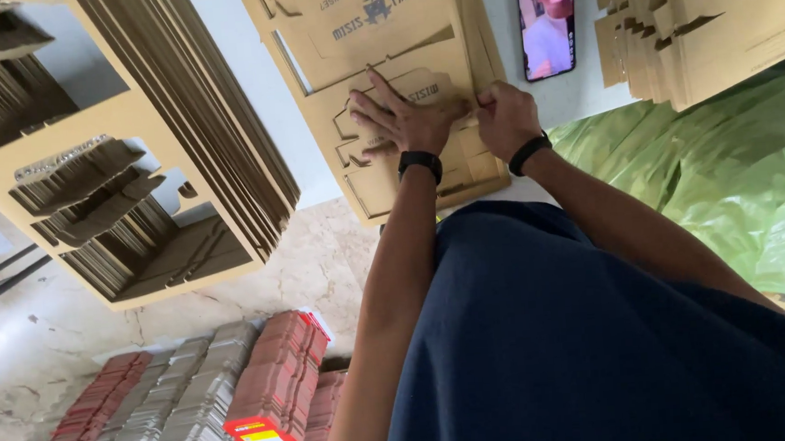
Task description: Folding cardboard inserts and assembling them into a larger packaging structure.
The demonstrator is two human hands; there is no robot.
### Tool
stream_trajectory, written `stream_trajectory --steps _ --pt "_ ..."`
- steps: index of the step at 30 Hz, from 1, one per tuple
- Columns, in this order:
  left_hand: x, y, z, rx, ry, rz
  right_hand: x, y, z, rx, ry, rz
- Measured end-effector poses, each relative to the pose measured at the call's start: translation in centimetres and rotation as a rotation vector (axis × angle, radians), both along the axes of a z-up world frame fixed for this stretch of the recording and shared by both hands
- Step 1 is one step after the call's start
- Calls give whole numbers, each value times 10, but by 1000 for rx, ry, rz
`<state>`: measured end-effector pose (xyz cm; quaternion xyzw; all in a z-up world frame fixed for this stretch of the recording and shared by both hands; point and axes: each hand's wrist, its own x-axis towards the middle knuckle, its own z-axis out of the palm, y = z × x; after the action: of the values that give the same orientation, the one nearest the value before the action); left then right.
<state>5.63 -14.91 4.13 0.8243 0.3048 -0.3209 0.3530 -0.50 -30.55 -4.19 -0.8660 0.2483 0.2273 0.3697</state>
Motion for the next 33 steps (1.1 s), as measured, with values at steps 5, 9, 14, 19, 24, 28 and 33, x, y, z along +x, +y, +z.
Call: stream_trajectory --steps 5,9,14,19,24,28,33 --pt "4 -8 -15 182 13 -44 15 5 43 79 43 -126" --pt "10 -11 2 190 138 -32 15 11 44 58 108 -103" --pt "6 -9 -9 178 94 -18 3 15 14 -51 10 -61" --pt "9 -9 -5 173 122 -23 1 22 16 -86 -24 -28" --pt "15 -8 9 164 168 -30 -4 22 3 -107 -110 29" --pt "9 -8 -5 163 93 -10 -2 19 2 -105 -52 51" --pt "8 -8 -4 176 95 -39 23 13 46 -33 212 -83"
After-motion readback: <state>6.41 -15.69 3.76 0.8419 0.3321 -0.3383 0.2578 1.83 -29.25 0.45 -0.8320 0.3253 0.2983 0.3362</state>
